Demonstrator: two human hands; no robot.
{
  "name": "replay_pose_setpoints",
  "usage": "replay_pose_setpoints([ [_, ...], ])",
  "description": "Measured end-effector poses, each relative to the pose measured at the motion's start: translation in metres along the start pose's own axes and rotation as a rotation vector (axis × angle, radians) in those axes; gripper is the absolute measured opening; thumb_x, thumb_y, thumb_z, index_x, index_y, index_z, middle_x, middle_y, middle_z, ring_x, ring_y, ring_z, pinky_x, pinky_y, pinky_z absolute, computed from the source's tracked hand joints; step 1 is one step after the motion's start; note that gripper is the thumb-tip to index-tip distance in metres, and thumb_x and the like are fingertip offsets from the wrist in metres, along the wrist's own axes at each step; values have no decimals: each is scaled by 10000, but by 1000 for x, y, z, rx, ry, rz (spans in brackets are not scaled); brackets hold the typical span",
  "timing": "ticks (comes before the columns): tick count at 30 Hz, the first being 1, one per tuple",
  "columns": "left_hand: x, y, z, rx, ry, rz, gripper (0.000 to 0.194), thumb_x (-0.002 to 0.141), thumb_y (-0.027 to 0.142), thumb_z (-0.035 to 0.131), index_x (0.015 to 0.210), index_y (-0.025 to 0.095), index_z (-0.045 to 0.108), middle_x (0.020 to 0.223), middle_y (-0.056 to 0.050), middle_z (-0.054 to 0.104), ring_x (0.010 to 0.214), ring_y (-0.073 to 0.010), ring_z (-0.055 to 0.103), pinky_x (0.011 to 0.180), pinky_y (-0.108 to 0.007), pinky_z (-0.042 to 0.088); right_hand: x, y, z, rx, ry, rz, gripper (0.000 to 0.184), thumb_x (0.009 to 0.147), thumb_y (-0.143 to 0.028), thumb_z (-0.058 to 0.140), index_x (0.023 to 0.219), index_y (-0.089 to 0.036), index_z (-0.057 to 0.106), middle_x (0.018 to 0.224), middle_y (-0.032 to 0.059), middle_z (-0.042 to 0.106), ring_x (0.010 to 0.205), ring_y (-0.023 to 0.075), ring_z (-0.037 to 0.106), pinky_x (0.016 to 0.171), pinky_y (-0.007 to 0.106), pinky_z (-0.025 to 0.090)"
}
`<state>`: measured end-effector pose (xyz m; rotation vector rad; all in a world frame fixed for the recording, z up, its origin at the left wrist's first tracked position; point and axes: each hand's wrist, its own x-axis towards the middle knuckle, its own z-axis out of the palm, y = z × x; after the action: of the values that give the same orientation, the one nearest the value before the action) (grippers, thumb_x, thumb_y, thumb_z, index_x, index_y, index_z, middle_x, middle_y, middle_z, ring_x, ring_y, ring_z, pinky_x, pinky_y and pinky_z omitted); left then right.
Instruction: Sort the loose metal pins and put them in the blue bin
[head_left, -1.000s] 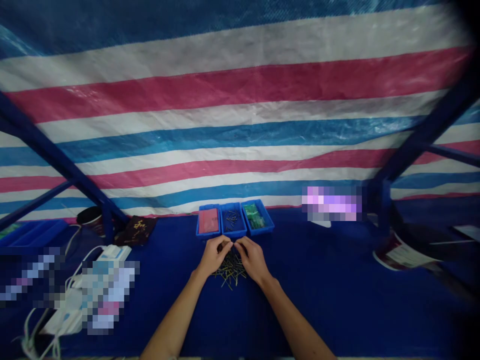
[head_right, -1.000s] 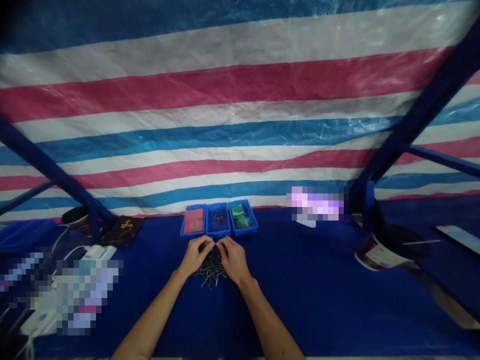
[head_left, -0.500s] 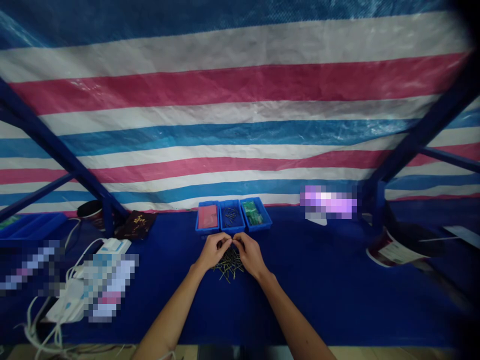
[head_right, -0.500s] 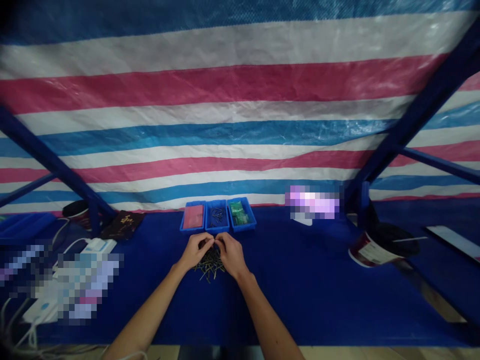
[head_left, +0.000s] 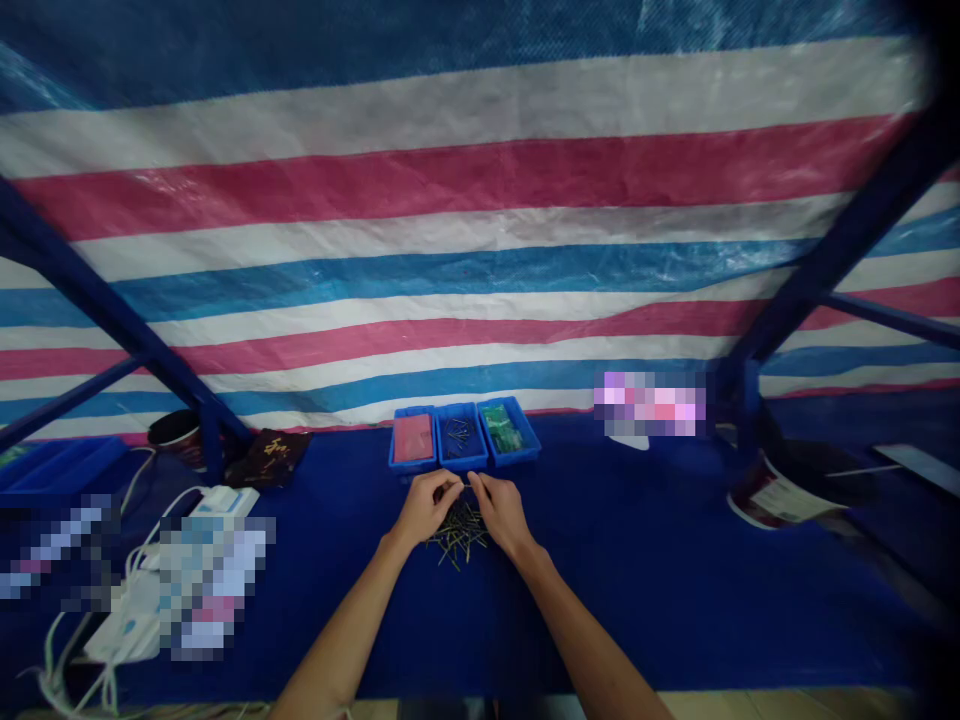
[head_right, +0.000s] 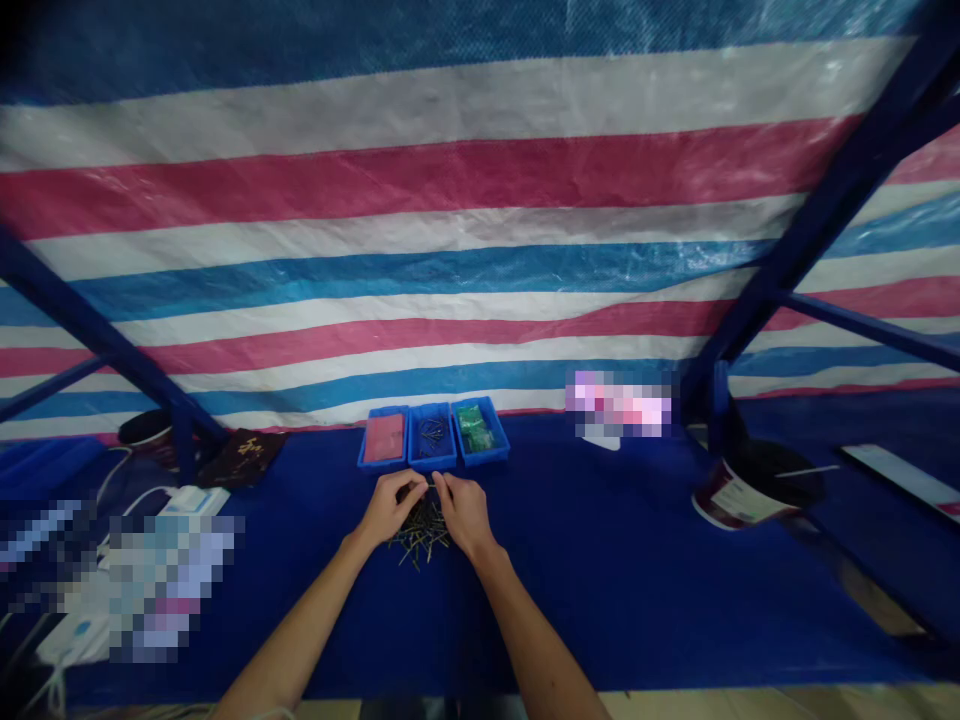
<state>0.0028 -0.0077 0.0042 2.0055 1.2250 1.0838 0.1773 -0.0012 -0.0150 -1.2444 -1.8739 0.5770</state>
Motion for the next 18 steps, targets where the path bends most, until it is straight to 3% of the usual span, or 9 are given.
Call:
replay_pose_setpoints([
  [7,1,-3,-1,-36,36,-54,327,973,371,516,786,136,645,687,-14,626,608,-120,522,609,-223,377,0,-4,-3,232,31,-53,178,957,-323,541,1063,-220,641,896,15,692,735,160,615,689,251,437],
  [12,2,-2,0,-33,-1,-49,304,963,373,534,817,137,659,686,-10,630,609,-120,528,605,-218,376,0,-2,-1,258,8,-101,195,982,-244,481,986,-233,676,923,28,683,865,182,638,791,279,446],
  [18,1,-2,1,-14,-31,-36,278,967,341,529,820,141,654,684,-3,624,611,-118,528,615,-219,375,0,-3,-1,207,-34,-96,200,997,-238,453,916,-218,635,871,30,667,809,176,621,741,268,430],
])
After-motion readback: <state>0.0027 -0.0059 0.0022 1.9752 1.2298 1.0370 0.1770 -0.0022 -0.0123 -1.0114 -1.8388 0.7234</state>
